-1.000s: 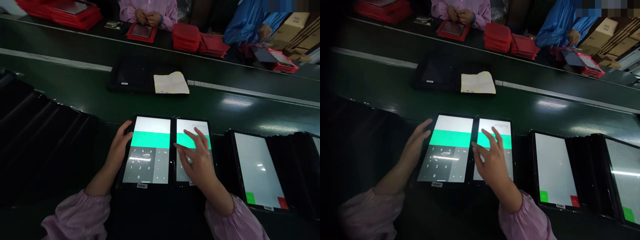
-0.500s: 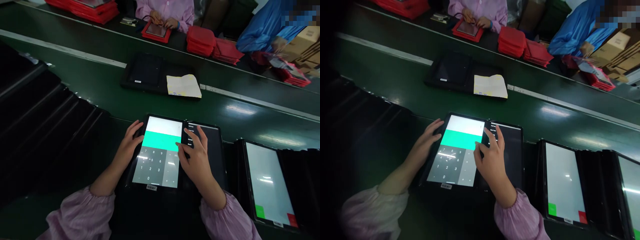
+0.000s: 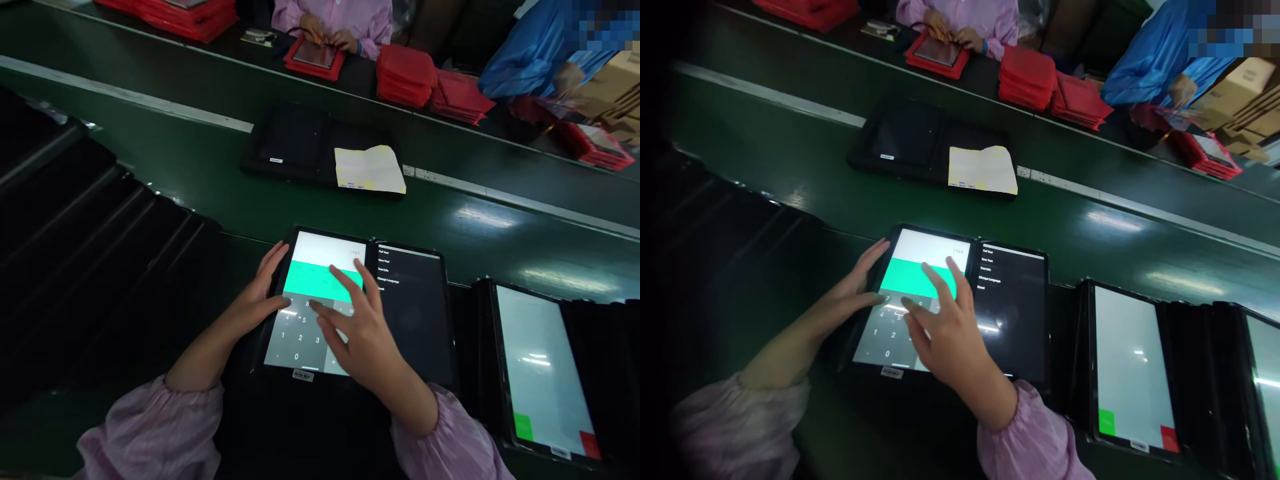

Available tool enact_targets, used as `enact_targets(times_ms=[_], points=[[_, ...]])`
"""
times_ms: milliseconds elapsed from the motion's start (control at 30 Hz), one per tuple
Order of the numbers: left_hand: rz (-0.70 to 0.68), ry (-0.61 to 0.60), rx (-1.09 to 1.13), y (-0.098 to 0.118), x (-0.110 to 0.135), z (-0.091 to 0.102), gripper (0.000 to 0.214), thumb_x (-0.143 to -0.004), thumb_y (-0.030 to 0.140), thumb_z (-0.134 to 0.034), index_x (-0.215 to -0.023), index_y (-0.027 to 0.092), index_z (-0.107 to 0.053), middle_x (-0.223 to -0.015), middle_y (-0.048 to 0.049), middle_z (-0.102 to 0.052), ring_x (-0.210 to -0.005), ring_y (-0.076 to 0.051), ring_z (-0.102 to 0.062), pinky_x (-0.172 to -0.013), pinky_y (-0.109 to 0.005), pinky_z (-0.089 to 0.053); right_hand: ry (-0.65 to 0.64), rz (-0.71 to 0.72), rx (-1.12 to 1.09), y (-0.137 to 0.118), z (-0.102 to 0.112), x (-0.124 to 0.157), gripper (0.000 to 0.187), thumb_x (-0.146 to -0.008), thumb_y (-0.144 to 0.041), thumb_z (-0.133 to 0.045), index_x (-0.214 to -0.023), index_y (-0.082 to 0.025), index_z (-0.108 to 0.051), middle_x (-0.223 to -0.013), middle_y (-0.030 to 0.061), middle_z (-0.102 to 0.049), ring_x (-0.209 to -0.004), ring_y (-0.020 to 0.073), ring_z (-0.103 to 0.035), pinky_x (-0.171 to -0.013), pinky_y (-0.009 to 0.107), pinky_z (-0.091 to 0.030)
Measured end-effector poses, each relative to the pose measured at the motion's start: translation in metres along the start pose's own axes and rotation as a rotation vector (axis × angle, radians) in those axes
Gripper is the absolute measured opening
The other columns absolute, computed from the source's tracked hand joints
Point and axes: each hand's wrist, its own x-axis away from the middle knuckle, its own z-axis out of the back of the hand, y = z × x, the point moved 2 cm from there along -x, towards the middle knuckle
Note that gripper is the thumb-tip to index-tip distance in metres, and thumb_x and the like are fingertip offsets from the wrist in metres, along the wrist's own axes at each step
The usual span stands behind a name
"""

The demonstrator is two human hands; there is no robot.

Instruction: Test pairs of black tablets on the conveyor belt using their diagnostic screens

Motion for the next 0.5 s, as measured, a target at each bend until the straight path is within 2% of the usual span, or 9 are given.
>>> enact_targets(times_ms=[100,267,367,500], points=[[-0.001,0.007,-0.016,0.007,0.0,0.002,0.086,-0.078,0.038,-0.071,-0.161,0.035,-0.051,-0.182,-0.0015,-0.028,-0.167,-0.037,-0.022,-0.133,-0.058,-0.024,-0.064,0.015,0.003,-0.009,-0.004,-0.002,0.026,-0.104,-0.024,-0.061,-0.115,-0.028,-0.084,-0.153,0.0125,-0.065,-0.158,0.0425,-0.042,-0.112,0.065,-0.058],[0.069,-0.052,-0.022,0.015,-0.001,0.0,0.093,-0.077,0.041,-0.077,-0.164,0.033,-0.045,-0.183,-0.0039,-0.024,-0.169,-0.038,-0.015,-0.133,-0.057,-0.024,0.158,-0.143,0.093,0.012,0.008,0.003,0.033,-0.105,-0.019,-0.054,-0.097,-0.02,-0.086,-0.14,0.0167,-0.071,-0.152,0.0438,-0.048,-0.111,0.068,-0.057],[0.071,0.031,0.086,0.014,0.001,-0.004,0.086,-0.078,0.039,-0.071,-0.161,0.032,-0.051,-0.181,-0.0032,-0.03,-0.166,-0.038,-0.025,-0.132,-0.053,-0.031,0.154,-0.208,0.151,0.022,0.006,0.005,0.038,-0.105,-0.021,-0.052,-0.088,-0.018,-0.086,-0.135,0.0187,-0.071,-0.148,0.0465,-0.051,-0.106,0.071,-0.06],[0.062,0.07,0.143,0.019,0.004,-0.008,0.079,-0.076,0.028,-0.066,-0.155,0.031,-0.059,-0.178,-0.002,-0.037,-0.165,-0.038,-0.028,-0.132,-0.055,-0.031,0.088,-0.146,0.121,0.017,-0.002,0.003,0.035,-0.107,-0.021,-0.052,-0.108,-0.019,-0.087,-0.144,0.0194,-0.067,-0.151,0.0485,-0.047,-0.104,0.071,-0.06]])
